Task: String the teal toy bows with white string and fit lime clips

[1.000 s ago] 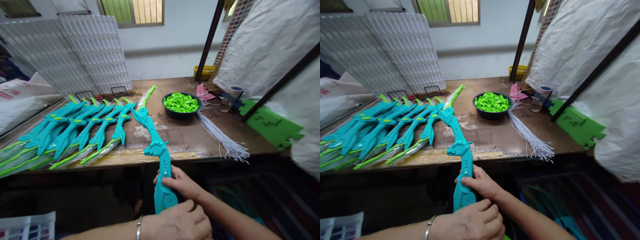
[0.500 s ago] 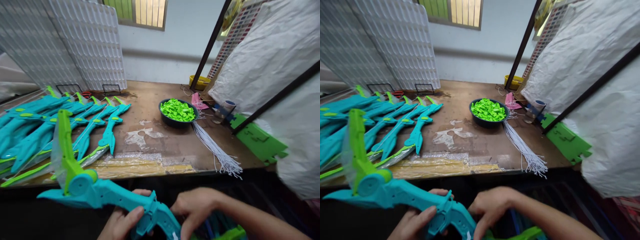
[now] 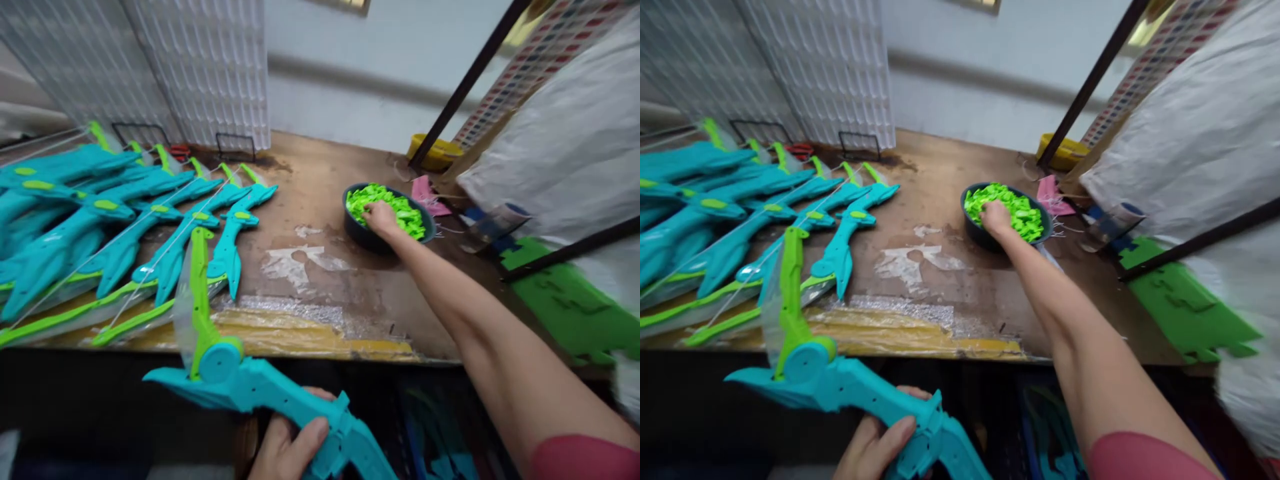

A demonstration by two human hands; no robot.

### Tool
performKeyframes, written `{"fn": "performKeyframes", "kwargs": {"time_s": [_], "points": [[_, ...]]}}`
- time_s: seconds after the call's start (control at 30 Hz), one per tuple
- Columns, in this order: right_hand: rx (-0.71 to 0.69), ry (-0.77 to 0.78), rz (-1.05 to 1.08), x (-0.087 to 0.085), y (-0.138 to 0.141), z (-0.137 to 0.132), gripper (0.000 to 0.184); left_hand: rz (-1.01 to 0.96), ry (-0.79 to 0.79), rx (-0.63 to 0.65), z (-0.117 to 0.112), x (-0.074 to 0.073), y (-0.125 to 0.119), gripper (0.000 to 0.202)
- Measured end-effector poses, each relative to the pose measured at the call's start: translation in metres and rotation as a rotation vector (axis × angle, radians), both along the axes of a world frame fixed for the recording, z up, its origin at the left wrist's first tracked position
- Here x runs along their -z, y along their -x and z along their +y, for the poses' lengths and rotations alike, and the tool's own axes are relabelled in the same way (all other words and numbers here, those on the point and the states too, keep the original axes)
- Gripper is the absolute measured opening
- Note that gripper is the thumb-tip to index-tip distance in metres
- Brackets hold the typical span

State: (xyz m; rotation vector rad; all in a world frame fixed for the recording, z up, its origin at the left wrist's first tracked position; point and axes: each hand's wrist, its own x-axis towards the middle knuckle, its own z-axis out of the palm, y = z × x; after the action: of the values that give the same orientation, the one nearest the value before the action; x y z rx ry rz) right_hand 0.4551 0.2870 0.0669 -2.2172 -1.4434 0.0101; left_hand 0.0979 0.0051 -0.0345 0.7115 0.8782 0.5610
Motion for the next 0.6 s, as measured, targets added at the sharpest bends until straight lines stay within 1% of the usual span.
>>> {"fn": "performKeyframes", "kwargs": {"time_s": [0.03,0.1,0.17,0.2,0.27,0.3,0.37,0.43,0.47,0.53,0.6], "points": [[0.002,-0.002,-0.003,0.005,-0.003,0.002,0.014,-0.026,-0.023,0.023,0.000,-0.002,0.000,0.060],[-0.002,-0.025,-0.004,0.011,-0.009,0.003,0.020,-0.064,-0.045,0.056,0.002,-0.006,-0.003,0.058],[-0.005,-0.067,-0.005,0.012,-0.016,0.003,0.024,-0.077,-0.033,0.067,0.006,-0.009,-0.005,0.058],[-0.006,-0.095,-0.008,0.010,-0.018,0.002,0.021,-0.083,-0.020,0.069,0.008,-0.011,-0.007,0.059],[-0.006,-0.192,-0.022,0.006,-0.018,-0.002,0.014,-0.106,0.007,0.073,0.012,-0.014,-0.007,0.060],[-0.007,-0.255,-0.036,0.003,-0.015,-0.007,0.014,-0.124,0.019,0.077,0.013,-0.016,-0.007,0.059],[-0.074,-0.385,-0.014,-0.001,-0.001,-0.023,0.016,-0.177,0.042,0.088,0.015,-0.018,-0.003,0.057],[-0.227,-0.446,0.054,-0.004,0.023,-0.054,0.017,-0.242,0.070,0.093,0.016,-0.020,0.002,0.057],[-0.328,-0.433,0.094,-0.006,0.038,-0.075,0.019,-0.267,0.084,0.096,0.016,-0.021,0.004,0.059],[-0.539,-0.330,0.136,-0.010,0.071,-0.125,0.020,-0.290,0.102,0.096,0.016,-0.023,0.008,0.062],[-0.736,-0.178,0.177,-0.015,0.102,-0.180,0.017,-0.297,0.092,0.101,0.016,-0.026,0.010,0.059]]}}
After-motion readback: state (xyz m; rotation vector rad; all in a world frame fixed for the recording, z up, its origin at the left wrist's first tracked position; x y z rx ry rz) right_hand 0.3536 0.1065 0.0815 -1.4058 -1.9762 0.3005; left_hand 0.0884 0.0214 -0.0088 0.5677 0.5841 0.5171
